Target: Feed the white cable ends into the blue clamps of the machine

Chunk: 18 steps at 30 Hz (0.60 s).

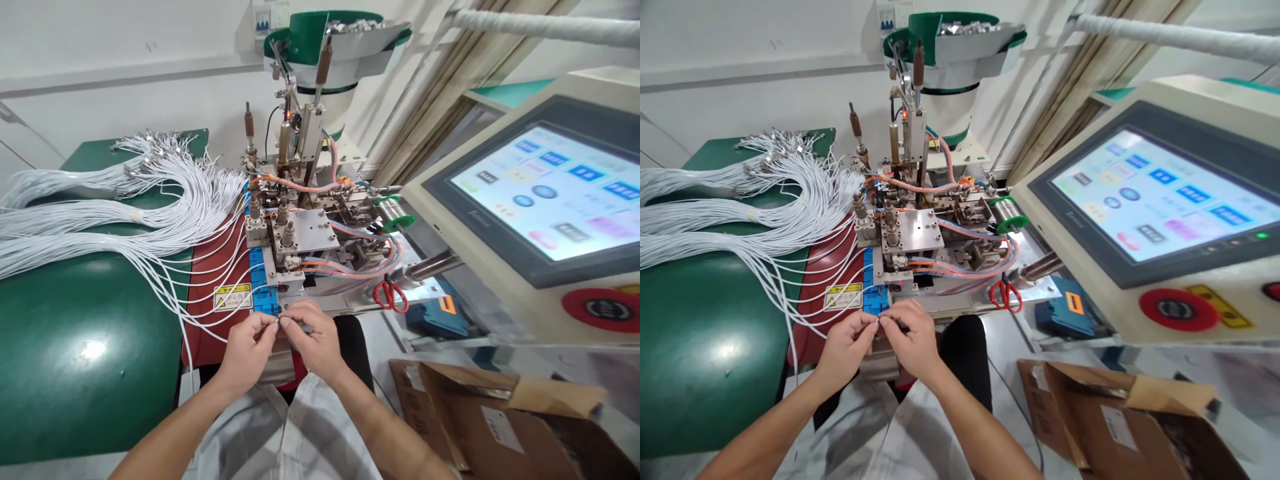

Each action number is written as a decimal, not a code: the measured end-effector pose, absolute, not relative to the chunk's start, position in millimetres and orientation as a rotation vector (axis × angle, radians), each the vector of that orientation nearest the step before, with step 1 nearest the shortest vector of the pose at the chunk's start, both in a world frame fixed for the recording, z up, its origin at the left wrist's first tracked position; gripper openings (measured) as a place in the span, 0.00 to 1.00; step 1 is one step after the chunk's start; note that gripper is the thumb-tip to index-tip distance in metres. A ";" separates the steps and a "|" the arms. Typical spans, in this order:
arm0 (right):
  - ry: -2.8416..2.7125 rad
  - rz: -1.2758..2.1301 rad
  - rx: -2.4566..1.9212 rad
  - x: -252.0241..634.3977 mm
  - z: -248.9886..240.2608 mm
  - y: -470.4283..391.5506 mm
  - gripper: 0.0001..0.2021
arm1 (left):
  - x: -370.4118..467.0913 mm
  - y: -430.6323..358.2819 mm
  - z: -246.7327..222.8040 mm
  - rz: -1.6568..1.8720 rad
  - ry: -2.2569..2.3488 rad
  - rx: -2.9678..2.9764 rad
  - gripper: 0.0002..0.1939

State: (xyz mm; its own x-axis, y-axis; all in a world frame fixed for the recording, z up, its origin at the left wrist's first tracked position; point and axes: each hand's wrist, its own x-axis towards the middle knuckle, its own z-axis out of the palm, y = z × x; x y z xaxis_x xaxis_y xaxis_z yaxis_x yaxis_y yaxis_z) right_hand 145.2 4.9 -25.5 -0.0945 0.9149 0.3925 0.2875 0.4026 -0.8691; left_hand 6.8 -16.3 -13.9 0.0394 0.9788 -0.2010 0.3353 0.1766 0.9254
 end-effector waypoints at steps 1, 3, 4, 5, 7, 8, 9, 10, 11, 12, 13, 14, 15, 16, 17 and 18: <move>-1.501 0.867 -1.103 141.5 -28.4 3.5 0.06 | 7.3 -16.4 -14.8 0.849 1.475 1.294 0.10; -1.343 1.013 -1.127 135.3 -32.9 1.1 0.06 | 8.0 -16.4 -16.6 0.874 1.473 1.258 0.10; -1.311 1.044 -1.135 133.3 -33.9 0.4 0.06 | 8.0 -16.3 -17.2 0.883 1.469 1.247 0.10; -1.306 1.052 -1.140 132.4 -34.2 0.2 0.06 | 7.7 -16.1 -17.4 0.882 1.464 1.237 0.10; -1.350 1.037 -1.148 134.1 -32.3 1.2 0.05 | 6.5 -15.5 -16.9 0.858 1.448 1.242 0.09; -1.389 1.025 -1.149 136.5 -30.4 2.4 0.05 | 5.6 -15.1 -16.1 0.844 1.441 1.264 0.09; -1.435 1.016 -1.148 139.8 -28.1 3.9 0.05 | 4.5 -14.7 -15.0 0.831 1.437 1.302 0.09; -1.487 1.013 -1.146 143.8 -25.5 5.7 0.05 | 3.3 -14.3 -13.6 0.817 1.435 1.356 0.09; -1.552 1.014 -1.140 148.1 -22.6 7.7 0.05 | 2.0 -13.9 -12.2 0.798 1.434 1.424 0.09; -1.634 1.010 -1.127 152.5 -19.6 9.6 0.05 | 0.6 -13.5 -10.7 0.771 1.431 1.500 0.09; -1.730 0.994 -1.106 156.5 -16.6 11.3 0.05 | -0.6 -13.2 -9.4 0.735 1.424 1.578 0.09; -1.835 0.963 -1.080 159.9 -13.8 12.7 0.06 | -1.6 -13.0 -8.4 0.691 1.412 1.652 0.10; -1.934 0.917 -1.055 162.1 -11.6 13.6 0.06 | -2.3 -12.9 -7.8 0.649 1.399 1.708 0.10; -2.007 0.858 -1.039 163.1 -10.0 13.8 0.06 | -2.6 -13.1 -7.7 0.625 1.395 1.740 0.10; -2.038 0.795 -1.043 162.6 -9.4 13.2 0.06 | -2.4 -13.4 -8.2 0.619 1.399 1.742 0.10; -2.023 0.744 -1.074 160.8 -9.8 11.8 0.05 | -1.8 -13.9 -9.3 0.633 1.418 1.715 0.10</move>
